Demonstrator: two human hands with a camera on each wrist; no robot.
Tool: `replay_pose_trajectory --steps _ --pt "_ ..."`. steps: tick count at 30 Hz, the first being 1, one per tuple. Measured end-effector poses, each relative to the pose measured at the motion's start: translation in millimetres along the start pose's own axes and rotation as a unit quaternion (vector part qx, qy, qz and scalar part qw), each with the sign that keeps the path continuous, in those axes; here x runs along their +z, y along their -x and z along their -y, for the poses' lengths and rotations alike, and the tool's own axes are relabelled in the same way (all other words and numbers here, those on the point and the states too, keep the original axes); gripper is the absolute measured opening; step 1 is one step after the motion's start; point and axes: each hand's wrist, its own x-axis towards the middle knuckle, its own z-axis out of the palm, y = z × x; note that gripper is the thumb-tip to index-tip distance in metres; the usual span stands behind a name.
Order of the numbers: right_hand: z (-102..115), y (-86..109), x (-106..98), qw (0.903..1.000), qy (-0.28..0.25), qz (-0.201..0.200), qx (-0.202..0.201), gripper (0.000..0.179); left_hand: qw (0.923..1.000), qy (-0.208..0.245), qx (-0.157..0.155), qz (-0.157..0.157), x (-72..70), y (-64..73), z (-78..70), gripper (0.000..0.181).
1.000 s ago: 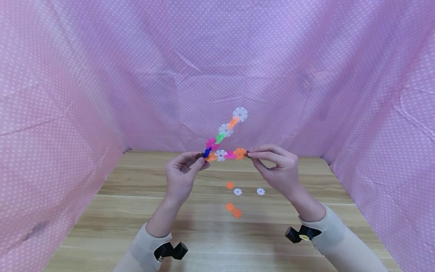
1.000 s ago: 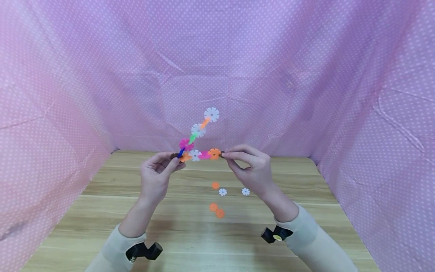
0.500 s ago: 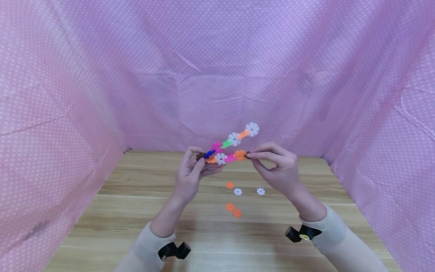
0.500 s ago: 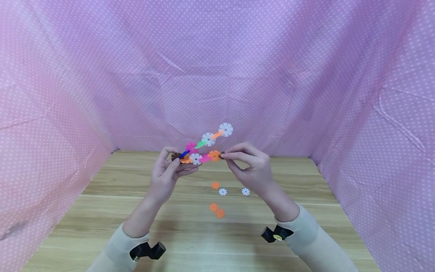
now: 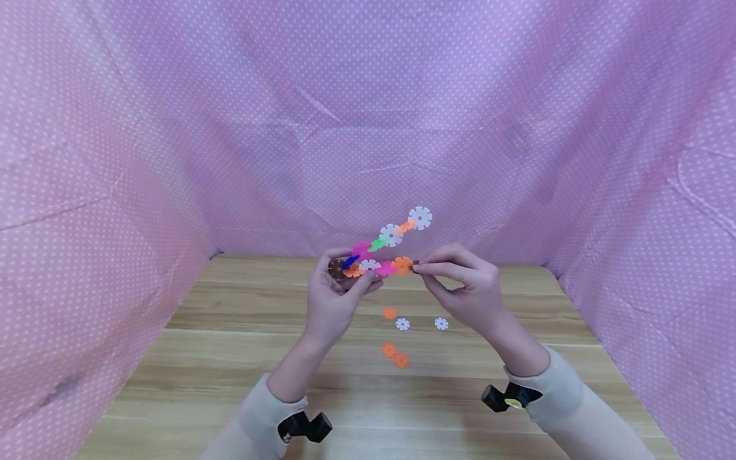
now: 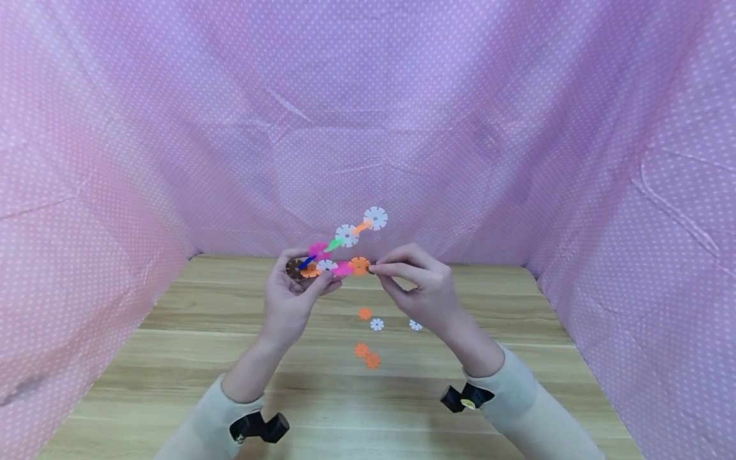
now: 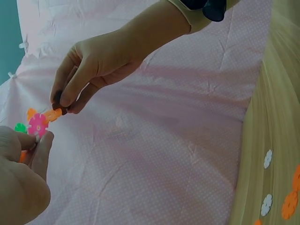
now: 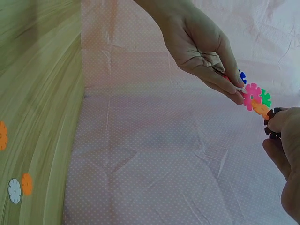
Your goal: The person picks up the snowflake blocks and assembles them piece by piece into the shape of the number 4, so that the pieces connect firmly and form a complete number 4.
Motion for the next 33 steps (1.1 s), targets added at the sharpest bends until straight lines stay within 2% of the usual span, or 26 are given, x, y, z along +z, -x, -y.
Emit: replay_pose_trajectory --steps 3,11,22,33 --pt "-0.1 0.1 0.9 1.0000 -0.001 -0.003 -0.005 0.012 0.9999 0.009 0.003 -0.008 1.8 -0.7 0.9 0.041" --pt "-3.8 1.5 1.7 0.9995 -0.023 -0.010 -0.020 0.015 0.9997 0.004 0.022 0.012 -2.0 -3.2 0.1 0.039" --pt "-4.4 2.5 3.0 0.9991 -0.027 -0.004 -0.032 0.015 0.9994 0.006 0.026 0.020 -5.0 -4.3 -0.3 0.037" --pt "-7.6 5.6 12.4 0.9960 -0.074 -0.044 -0.024 0.012 0.9990 0.003 0.033 0.031 -6.1 -6.5 -1.7 0.037"
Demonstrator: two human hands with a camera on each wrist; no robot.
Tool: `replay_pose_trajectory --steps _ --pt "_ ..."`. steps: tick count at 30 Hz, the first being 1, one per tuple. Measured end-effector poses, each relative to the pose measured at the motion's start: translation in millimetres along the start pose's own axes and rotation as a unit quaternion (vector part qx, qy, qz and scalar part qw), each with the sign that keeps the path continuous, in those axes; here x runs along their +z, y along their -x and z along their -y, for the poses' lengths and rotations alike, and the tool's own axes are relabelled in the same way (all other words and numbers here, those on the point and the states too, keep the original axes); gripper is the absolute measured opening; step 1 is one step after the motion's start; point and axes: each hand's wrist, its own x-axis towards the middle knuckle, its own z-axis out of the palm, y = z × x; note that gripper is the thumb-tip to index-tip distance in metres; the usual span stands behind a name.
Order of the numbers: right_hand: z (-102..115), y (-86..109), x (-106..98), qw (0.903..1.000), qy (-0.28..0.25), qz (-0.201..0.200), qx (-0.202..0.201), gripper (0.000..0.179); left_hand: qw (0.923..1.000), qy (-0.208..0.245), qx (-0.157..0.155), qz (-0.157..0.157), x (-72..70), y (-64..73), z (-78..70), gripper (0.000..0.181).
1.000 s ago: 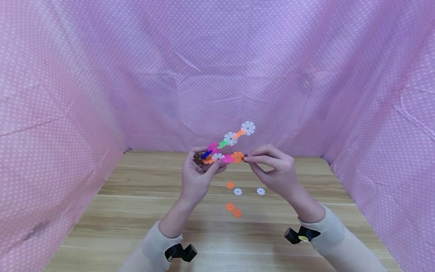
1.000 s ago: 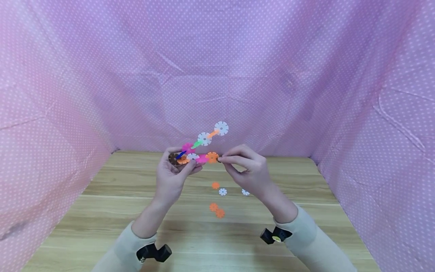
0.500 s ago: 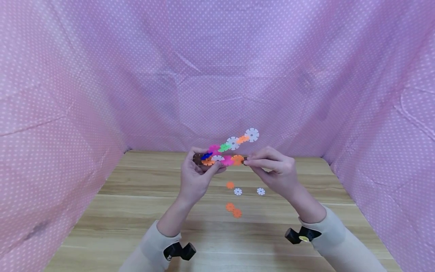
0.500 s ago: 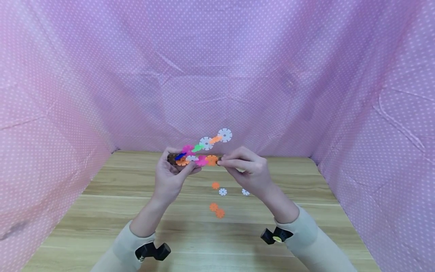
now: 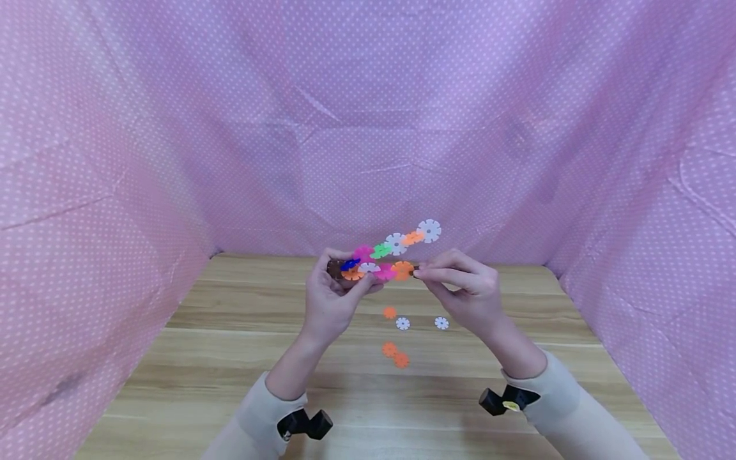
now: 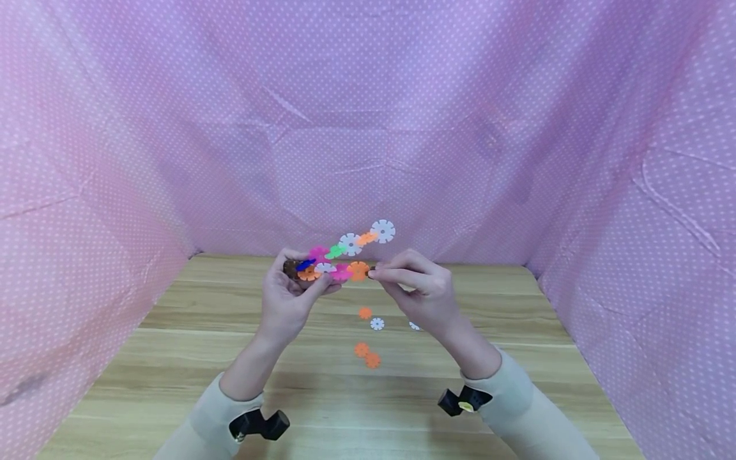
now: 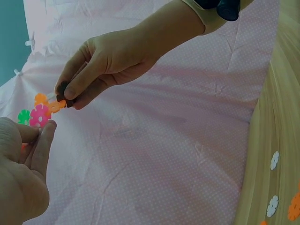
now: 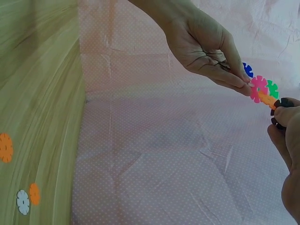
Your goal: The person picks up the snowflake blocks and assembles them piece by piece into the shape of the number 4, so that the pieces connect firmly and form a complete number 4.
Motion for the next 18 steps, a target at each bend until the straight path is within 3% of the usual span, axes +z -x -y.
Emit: replay_pose_trajectory --steps 8,18 --pt "-0.8 2.8 1.3 0.9999 -0.001 -0.016 0.003 0.015 0.9999 0.008 -0.001 0.011 0.7 1.3 1.3 0.036" --pt "-2.3 2.1 0.2 0.9991 -0.010 -0.021 -0.036 0.016 0.9998 0.018 -0.001 0.008 4.9 2.1 -1.9 0.037"
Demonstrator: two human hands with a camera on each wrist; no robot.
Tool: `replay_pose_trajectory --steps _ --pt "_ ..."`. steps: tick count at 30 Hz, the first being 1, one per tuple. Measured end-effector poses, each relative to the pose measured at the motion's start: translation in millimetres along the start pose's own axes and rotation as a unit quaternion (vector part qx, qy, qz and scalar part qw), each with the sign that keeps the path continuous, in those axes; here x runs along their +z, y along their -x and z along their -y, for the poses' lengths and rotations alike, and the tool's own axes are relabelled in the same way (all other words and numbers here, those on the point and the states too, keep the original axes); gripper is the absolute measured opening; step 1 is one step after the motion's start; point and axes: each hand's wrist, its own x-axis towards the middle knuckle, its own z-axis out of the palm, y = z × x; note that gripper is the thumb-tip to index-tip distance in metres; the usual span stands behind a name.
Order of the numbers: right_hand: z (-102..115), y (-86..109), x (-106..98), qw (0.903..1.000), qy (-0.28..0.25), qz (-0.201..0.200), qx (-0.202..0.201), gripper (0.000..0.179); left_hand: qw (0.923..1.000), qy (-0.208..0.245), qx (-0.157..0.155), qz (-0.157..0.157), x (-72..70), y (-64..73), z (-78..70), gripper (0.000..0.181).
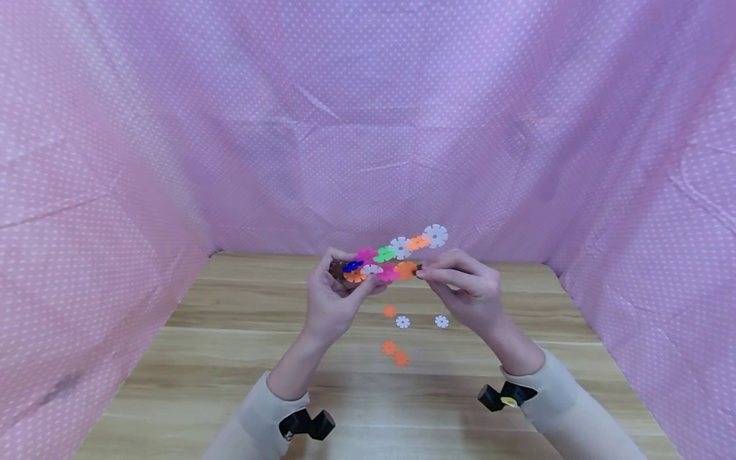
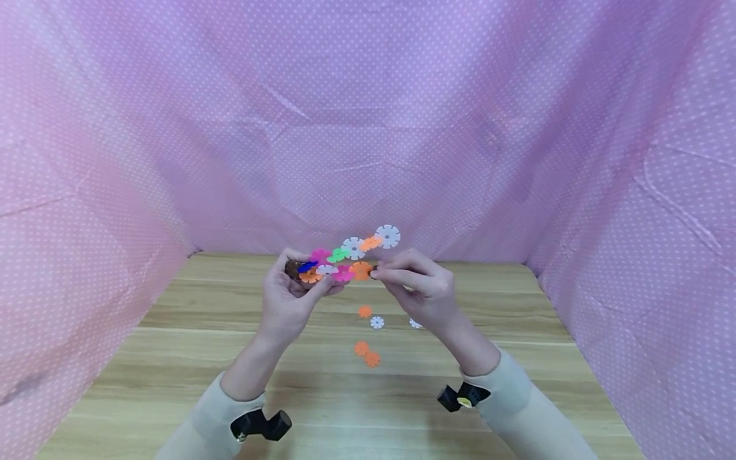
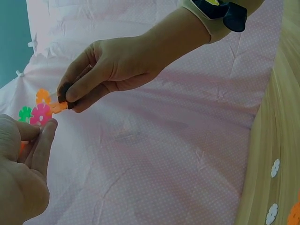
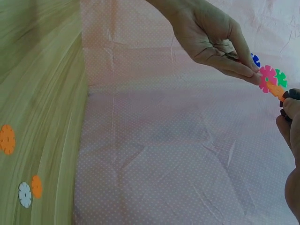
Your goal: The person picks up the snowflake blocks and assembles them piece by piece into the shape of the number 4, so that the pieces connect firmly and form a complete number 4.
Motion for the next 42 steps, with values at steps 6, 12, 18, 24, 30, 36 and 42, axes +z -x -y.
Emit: replay_pose_trajectory --steps 6,12,18,24,30,36,42 --pt "2.9 -1.8 -4.0 1.0000 0.001 0.007 0.001 0.017 0.9982 0.005 -0.057 -0.014 1.6 1.2 -2.5 0.037" --pt "3.9 -4.5 -6.6 0.9996 -0.015 0.023 0.001 0.013 0.9935 -0.078 -0.083 0.000 -1.4 0.6 -4.8 0.044" --pt "2.8 -7.3 -8.4 0.9989 -0.027 0.037 0.004 0.008 0.9888 -0.127 -0.076 0.019 -5.3 -1.5 -4.2 0.040" --pt "4.5 -8.2 -9.9 0.9982 -0.025 0.055 0.005 0.008 0.9890 -0.116 -0.035 0.085 -5.3 -0.9 0.3 0.024" --pt "6.8 -6.1 -11.5 0.9975 -0.014 0.070 0.006 0.011 0.9852 -0.141 -0.041 0.088 -3.9 1.3 1.9 0.021" --pt "7.6 -4.5 -13.4 0.9958 -0.008 0.091 0.006 0.012 0.9850 -0.129 -0.067 0.092 -3.5 0.6 2.0 0.017" --pt "8.2 -3.8 -13.6 0.9957 0.004 0.092 -0.008 0.014 0.9804 -0.156 -0.061 0.105 -5.2 -1.4 1.4 0.016"
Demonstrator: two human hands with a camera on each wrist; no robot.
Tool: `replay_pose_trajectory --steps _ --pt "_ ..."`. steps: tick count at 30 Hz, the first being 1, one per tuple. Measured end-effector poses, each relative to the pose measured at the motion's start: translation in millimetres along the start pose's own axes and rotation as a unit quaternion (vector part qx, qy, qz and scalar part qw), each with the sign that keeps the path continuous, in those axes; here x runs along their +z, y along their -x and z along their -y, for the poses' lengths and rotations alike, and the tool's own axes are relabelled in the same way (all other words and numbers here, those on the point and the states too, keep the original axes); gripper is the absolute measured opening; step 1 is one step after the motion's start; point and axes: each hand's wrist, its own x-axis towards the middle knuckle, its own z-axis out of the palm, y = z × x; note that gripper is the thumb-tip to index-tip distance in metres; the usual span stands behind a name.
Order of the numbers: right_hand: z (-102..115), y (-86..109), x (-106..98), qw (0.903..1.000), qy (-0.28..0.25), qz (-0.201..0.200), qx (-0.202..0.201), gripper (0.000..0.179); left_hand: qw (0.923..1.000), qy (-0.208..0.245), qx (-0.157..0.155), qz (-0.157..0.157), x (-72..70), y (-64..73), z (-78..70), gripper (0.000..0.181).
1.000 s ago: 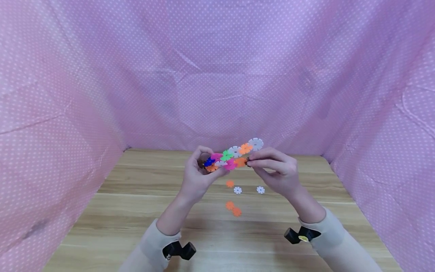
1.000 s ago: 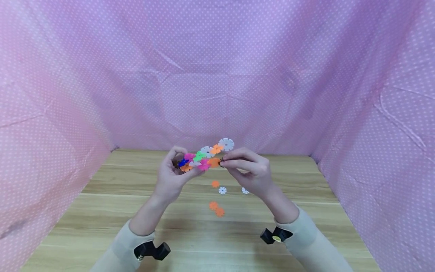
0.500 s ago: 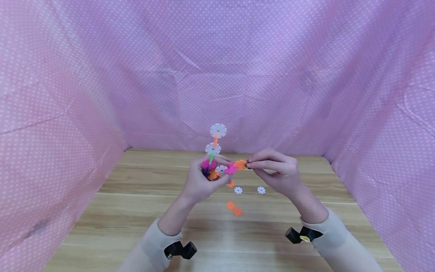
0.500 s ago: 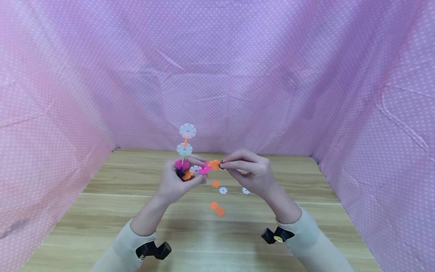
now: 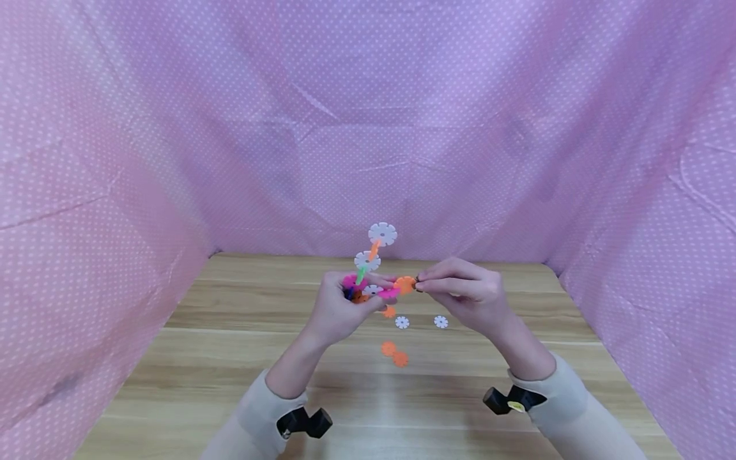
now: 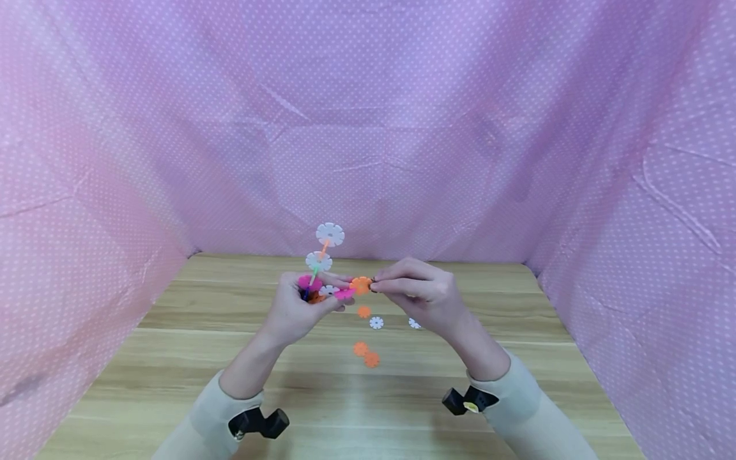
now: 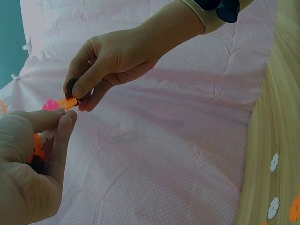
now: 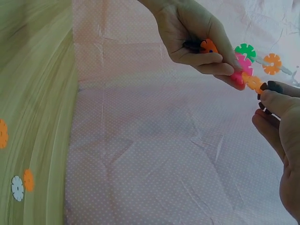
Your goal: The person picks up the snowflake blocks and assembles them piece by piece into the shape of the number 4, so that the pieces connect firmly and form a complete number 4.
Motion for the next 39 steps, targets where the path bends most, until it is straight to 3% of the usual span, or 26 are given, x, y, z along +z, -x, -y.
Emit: replay_pose_trajectory --steps 7,10,14,18,25,30,39 --pt "-1.8 0.1 4.3 0.9988 -0.019 -0.033 -0.032 0.016 0.9999 0.006 0.014 0.002 1.0 0.2 -0.8 0.013" --pt "-2.6 -1.1 4.6 0.9970 -0.044 -0.042 -0.047 0.016 0.9996 -0.003 0.029 0.000 1.6 -0.2 -1.4 0.011" --pt "-0.6 -3.3 2.5 0.9975 -0.027 -0.049 -0.044 0.016 0.9983 -0.011 0.057 -0.004 1.1 -1.8 -1.5 0.012" --pt "2.5 -4.9 0.0 0.9982 0.007 -0.050 -0.034 0.017 0.9983 -0.014 0.056 -0.009 1.0 -1.7 -2.4 0.014" --pt "0.5 -3.9 -2.6 0.9980 -0.014 -0.037 -0.049 0.016 0.9982 -0.005 0.059 -0.010 5.5 1.2 -1.1 0.012" --pt "-3.8 -1.3 -5.2 0.9981 -0.041 -0.026 -0.037 0.014 0.9974 -0.013 0.071 -0.009 5.8 1.2 1.1 0.014" --pt "-6.1 2.4 -7.6 0.9971 -0.068 -0.034 0.000 0.005 0.9975 -0.018 0.066 -0.018 1.5 -1.4 0.3 0.016"
